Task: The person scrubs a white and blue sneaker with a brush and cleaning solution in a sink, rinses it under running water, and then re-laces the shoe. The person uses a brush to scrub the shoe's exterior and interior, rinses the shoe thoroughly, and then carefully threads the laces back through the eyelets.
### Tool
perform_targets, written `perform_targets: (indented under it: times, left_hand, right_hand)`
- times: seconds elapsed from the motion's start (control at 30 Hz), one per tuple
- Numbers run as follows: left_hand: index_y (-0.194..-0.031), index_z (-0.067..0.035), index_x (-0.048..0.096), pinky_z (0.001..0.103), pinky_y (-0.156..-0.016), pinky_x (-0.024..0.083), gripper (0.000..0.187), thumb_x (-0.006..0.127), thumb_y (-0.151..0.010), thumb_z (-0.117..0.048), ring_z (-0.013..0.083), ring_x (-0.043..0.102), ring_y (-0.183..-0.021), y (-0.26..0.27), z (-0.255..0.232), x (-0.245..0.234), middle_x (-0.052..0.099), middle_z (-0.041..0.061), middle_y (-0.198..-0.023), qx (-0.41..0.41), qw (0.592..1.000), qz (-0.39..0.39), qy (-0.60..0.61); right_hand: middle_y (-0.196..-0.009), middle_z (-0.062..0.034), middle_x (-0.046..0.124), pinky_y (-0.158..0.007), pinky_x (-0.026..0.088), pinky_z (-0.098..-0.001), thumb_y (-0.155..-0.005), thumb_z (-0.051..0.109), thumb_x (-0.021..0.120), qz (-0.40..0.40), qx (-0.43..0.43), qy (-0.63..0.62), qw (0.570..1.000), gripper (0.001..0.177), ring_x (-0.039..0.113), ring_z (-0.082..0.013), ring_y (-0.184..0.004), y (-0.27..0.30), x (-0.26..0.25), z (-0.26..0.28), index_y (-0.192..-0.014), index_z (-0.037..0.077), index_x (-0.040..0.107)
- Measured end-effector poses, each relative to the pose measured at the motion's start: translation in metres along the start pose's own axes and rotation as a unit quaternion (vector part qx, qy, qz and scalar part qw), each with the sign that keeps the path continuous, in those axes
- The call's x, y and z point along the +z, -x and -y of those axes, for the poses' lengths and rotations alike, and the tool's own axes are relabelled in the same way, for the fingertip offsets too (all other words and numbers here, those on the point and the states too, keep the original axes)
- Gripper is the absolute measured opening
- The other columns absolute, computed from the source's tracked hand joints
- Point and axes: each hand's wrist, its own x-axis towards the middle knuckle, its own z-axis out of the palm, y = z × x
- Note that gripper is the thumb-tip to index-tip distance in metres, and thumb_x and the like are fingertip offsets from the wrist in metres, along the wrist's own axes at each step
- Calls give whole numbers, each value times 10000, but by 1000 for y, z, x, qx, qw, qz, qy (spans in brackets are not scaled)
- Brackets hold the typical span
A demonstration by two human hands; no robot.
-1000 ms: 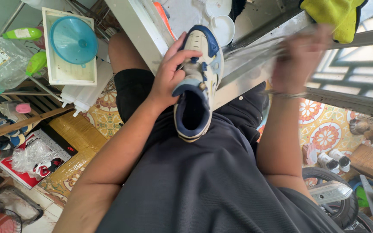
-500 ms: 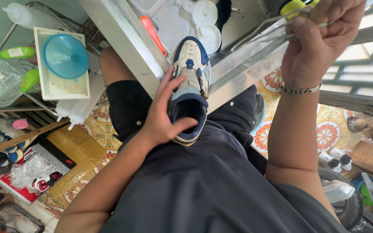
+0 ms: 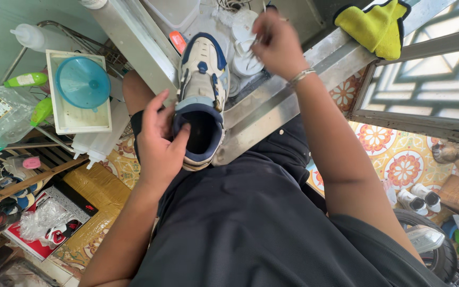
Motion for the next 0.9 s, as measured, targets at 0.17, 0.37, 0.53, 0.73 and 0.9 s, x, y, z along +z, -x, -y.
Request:
perform_targets:
  times: [0.17, 0.37, 0.53, 0.73, 0.9]
  left_hand:
    - [-1090, -57, 623, 391, -957, 499, 256, 808, -913, -49, 316, 614, -1073, 1, -40, -5, 636, 149, -1046, 225, 939, -7, -261]
    - [-1049, 24, 684, 428, -897, 493, 348, 778, -826, -227, 341, 638, -968, -2, -43, -4, 650, 144, -934, 304, 887, 218, -269]
    - [-917, -46, 678, 418, -856, 476, 331, 772, -842, -354, 306, 654, -801, -1, -36, -10, 675, 129, -766, 231, 863, 226, -388]
    - [-1102, -13, 692, 422, -803, 492, 334, 707, -835, -213, 336, 648, -691, 2, -40, -9, 678, 151, -713, 167, 867, 243, -401]
    - [-1067, -40, 702, 454, -729, 520, 321, 685, -772, -166, 378, 648, -679, 2, -38, -8, 693, 162, -743, 118, 873, 247, -403]
  right_hand:
    - [-1306, -220, 620, -818, 523, -491, -775, 115, 798, 88, 20, 282, 955, 414, 670, -431, -948, 9, 7, 9, -1183, 137, 730]
    - [-1162, -104, 736, -884, 545, -454, -912, 167, 749, 106, 98, 261, 955, 305, 695, -343, -1024, 7, 8, 8, -1216, 156, 722]
    - [-1134, -185, 665, -808, 536, -491, -798, 74, 756, 125, 22, 231, 965, 446, 672, -394, -960, -7, 34, -16, -1238, 75, 688]
    - [-1098, -127, 698, -792, 546, -463, -819, 63, 746, 225, 32, 321, 919, 286, 686, -360, -941, -33, 66, -56, -1102, 103, 731]
    - [-1024, -135, 724, -802, 547, -453, -856, 133, 789, 196, -18, 293, 936, 186, 697, -361, -933, -25, 47, -58, -1000, 60, 695]
